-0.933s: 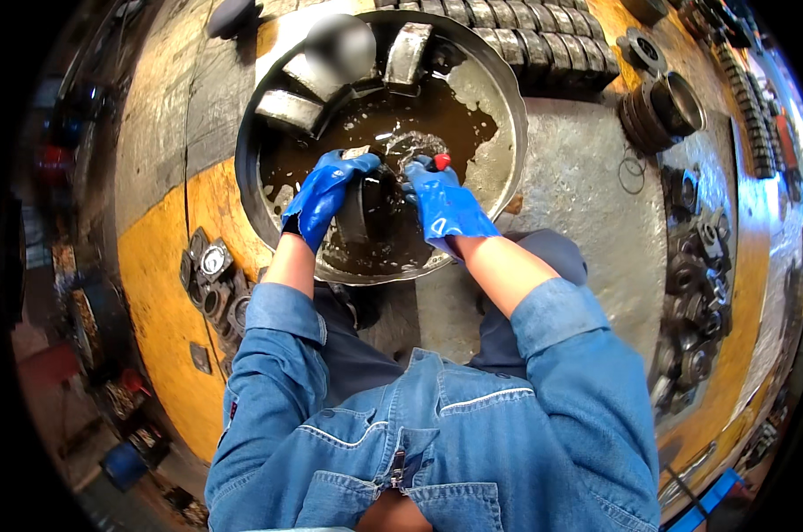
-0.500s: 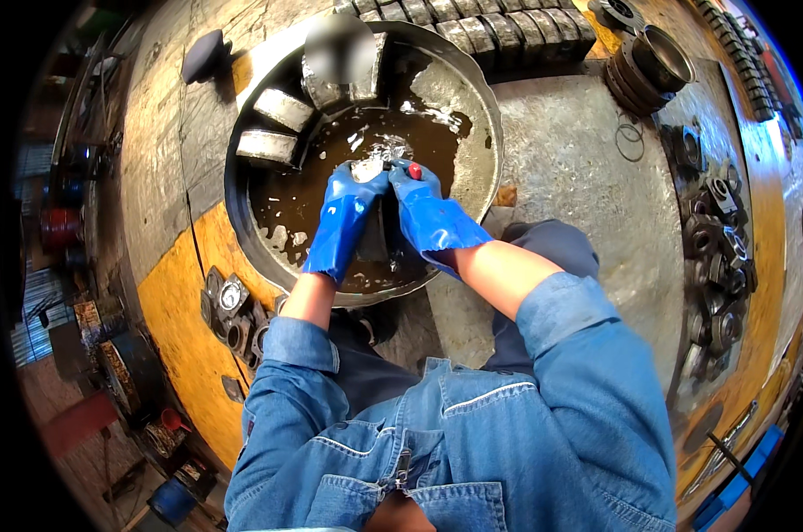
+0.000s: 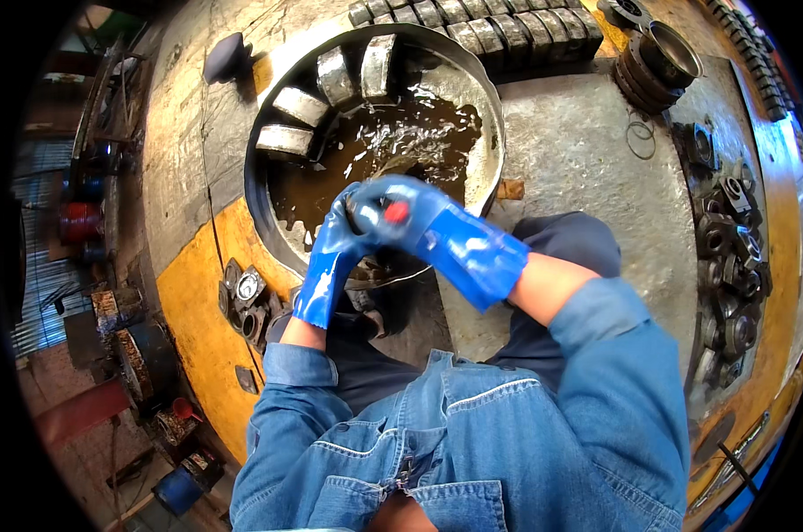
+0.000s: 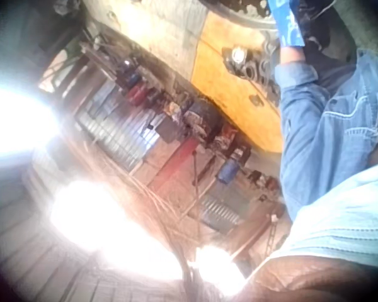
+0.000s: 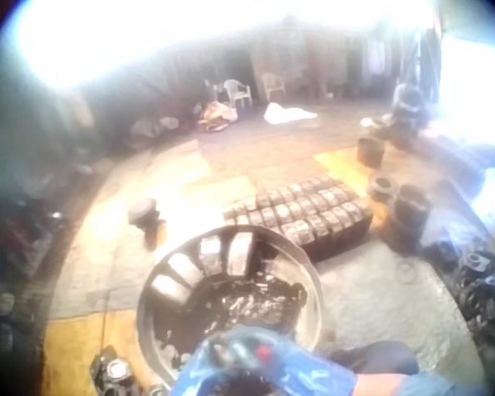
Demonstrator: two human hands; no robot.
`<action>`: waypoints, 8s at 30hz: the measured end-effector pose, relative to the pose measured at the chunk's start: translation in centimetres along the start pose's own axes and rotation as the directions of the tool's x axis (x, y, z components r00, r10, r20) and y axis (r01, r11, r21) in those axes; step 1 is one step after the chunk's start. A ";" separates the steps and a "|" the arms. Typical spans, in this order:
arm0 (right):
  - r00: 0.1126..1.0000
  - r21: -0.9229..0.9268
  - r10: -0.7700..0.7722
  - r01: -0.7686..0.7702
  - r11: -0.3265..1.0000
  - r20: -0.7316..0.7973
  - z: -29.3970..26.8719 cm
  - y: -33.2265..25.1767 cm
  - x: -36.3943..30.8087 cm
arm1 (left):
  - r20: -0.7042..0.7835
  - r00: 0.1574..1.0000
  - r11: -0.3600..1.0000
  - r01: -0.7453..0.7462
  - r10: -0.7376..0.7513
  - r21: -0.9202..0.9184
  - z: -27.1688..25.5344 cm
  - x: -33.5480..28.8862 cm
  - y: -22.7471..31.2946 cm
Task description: The person cleans heavy metal mechanical parts in a container of liquid using a brush while wearing blue protective gloves.
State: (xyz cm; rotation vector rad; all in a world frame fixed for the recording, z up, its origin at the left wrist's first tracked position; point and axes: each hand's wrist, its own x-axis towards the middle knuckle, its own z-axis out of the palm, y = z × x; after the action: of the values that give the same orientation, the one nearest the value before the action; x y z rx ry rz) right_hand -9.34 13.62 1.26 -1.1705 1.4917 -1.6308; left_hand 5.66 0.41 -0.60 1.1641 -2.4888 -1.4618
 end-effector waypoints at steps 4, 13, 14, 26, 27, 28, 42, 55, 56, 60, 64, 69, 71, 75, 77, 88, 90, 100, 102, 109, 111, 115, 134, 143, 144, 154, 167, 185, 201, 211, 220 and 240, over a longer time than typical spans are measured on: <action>0.994 -0.369 -0.107 0.109 0.923 0.027 1.9 2.2 -0.7 | 0.033 0.998 0.990 0.063 -0.059 -0.130 0.0 -1.2 -2.3; 0.895 0.244 0.360 -0.299 0.922 -0.263 -1.7 11.3 3.4 | 0.064 0.945 0.901 0.284 -0.321 0.329 -3.3 -1.7 -5.9; 0.840 0.177 0.458 -0.423 0.889 -0.290 -1.9 11.5 2.9 | 0.099 0.930 0.898 0.308 -0.353 0.314 -3.7 -1.6 -6.4; 0.587 -0.034 0.807 -0.809 0.586 -0.061 -0.1 5.9 2.9 | 0.222 0.964 0.966 0.093 -0.148 0.240 -2.9 1.4 -3.4; 0.583 -0.070 0.812 -0.812 0.580 -0.035 -0.3 5.9 3.2 | 0.167 0.961 0.901 0.134 -0.219 0.412 -1.8 2.3 -1.8; 0.573 -0.066 0.817 -0.819 0.570 -0.059 -0.5 5.5 3.2 | 0.113 0.962 0.860 0.166 -0.249 0.483 -0.8 2.8 -0.1; 0.698 0.421 0.694 -0.583 0.695 -0.177 1.7 4.4 5.5 | 0.033 0.979 0.975 0.196 -0.200 0.108 -0.9 3.5 0.3; 0.674 0.102 0.658 -0.668 0.737 -0.336 -4.8 8.9 5.5 | -0.152 0.985 0.921 0.137 -0.087 0.364 -0.1 1.2 -2.3; 0.633 0.115 0.723 -0.725 0.679 -0.278 -5.4 8.0 4.5 | -0.132 0.986 0.926 0.145 -0.105 0.349 -0.2 0.7 -2.2; 0.627 -0.180 0.768 -0.777 0.604 -0.129 -5.4 7.1 3.3 | -0.145 0.968 0.978 0.208 -0.206 -0.005 -0.5 1.2 -9.3; 0.753 0.119 0.641 -0.630 0.767 -0.147 -5.7 7.3 2.6 | 0.012 0.936 0.741 0.286 -0.351 -0.607 0.1 1.6 -8.3; 0.874 0.008 0.487 -0.486 0.874 -0.016 -4.6 1.0 2.9 | -0.106 0.975 0.980 0.188 -0.194 -0.070 0.4 1.0 -9.5; 0.864 -0.106 0.499 -0.490 0.865 0.075 -3.1 3.2 4.2 | -0.127 0.969 0.977 0.211 -0.211 -0.014 0.0 0.7 -10.3; 0.832 -0.277 0.555 -0.533 0.799 -0.002 -0.5 8.9 6.2 | -0.175 0.959 0.972 0.207 -0.223 -0.108 0.0 -1.5 -12.3; 0.805 0.235 0.591 -0.567 0.790 -0.046 -4.0 17.1 9.0 | -0.135 0.984 0.990 0.103 -0.115 -0.091 0.8 2.4 -8.4; 0.895 -0.366 0.446 -0.416 0.832 -0.004 -2.5 11.1 8.6 | -0.125 0.984 0.991 0.132 -0.128 0.029 -0.8 -0.5 -2.9; 0.866 -0.541 0.498 -0.397 0.741 0.046 0.6 6.4 6.2 | -0.174 0.945 0.947 0.298 -0.276 0.119 -1.8 -3.2 -3.8; 0.990 -0.441 0.027 -0.086 0.893 -0.138 0.1 15.2 7.5 | -0.139 0.967 0.973 0.224 -0.215 0.050 -1.4 -1.1 -4.5; 0.977 -0.409 -0.140 0.063 0.910 -0.161 -3.8 19.8 9.5 | -0.145 0.982 0.987 0.134 -0.121 0.086 -0.6 1.3 -2.6; 0.956 -0.411 0.204 -0.277 0.868 -0.213 0.0 15.5 7.1 | -0.188 0.965 0.969 0.209 -0.182 0.134 -1.2 -1.5 -4.1; 0.931 -0.407 0.347 -0.362 0.839 -0.113 -1.2 15.0 8.3 | -0.199 0.974 0.982 0.139 -0.112 0.127 -1.0 -0.5 -6.1; 0.920 -0.535 0.386 -0.361 0.764 -0.070 -0.6 12.5 7.1 | -0.155 0.972 0.981 0.186 -0.175 0.057 -1.1 -1.4 -3.3; 0.938 0.017 0.343 -0.345 0.939 0.056 -0.5 3.4 6.0 | -0.168 0.971 0.982 0.179 -0.167 0.058 -1.4 -2.4 -4.3; 0.749 -0.086 0.637 -0.633 0.769 0.181 -0.4 6.4 9.6 | -0.120 0.979 0.985 0.169 -0.162 0.044 -1.1 -1.1 -6.3; 0.761 -0.212 0.615 -0.579 0.787 0.206 -0.1 1.8 8.5 | -0.094 0.965 0.968 0.248 -0.244 0.032 -1.5 -2.1 -6.8; 0.908 -0.423 0.412 -0.344 0.839 0.078 0.9 12.1 8.9 | -0.143 0.978 0.978 0.171 -0.153 0.120 -1.0 -1.5 -2.9; 0.957 -0.719 0.290 -0.179 0.672 0.032 0.0 1.4 8.3 | -0.121 0.970 0.969 0.224 -0.211 0.104 -1.3 -1.1 -2.9; 0.662 -0.701 0.732 -0.599 0.387 -0.162 -4.5 9.4 7.3 | -0.169 0.973 0.981 0.172 -0.156 0.084 -1.0 -1.6 -2.4; 0.813 -0.120 0.583 -0.579 0.806 -0.006 -0.8 -0.5 6.8 | -0.096 0.973 0.977 0.209 -0.212 -0.038 -1.2 -1.9 -1.2; 0.708 -0.563 0.706 -0.580 0.588 0.008 -3.5 -1.4 7.0 | -0.133 0.981 0.989 0.144 -0.139 0.025 -1.1 -1.6 -4.6; 0.626 -0.604 0.752 -0.685 0.407 -0.204 -6.1 8.4 6.6 | -0.136 0.982 0.991 0.135 -0.132 0.012 -0.2 0.5 -5.8; 0.875 -0.263 0.485 -0.470 0.843 -0.010 -4.5 9.2 6.7 | -0.128 0.979 0.987 0.160 -0.160 -0.013 -0.3 -0.4 -4.9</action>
State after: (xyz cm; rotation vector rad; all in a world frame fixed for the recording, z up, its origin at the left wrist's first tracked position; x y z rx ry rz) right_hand -17.16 8.03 -6.32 -0.8638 1.8218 -1.0791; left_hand 8.90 -0.95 -4.04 1.4395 -2.3562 -1.3740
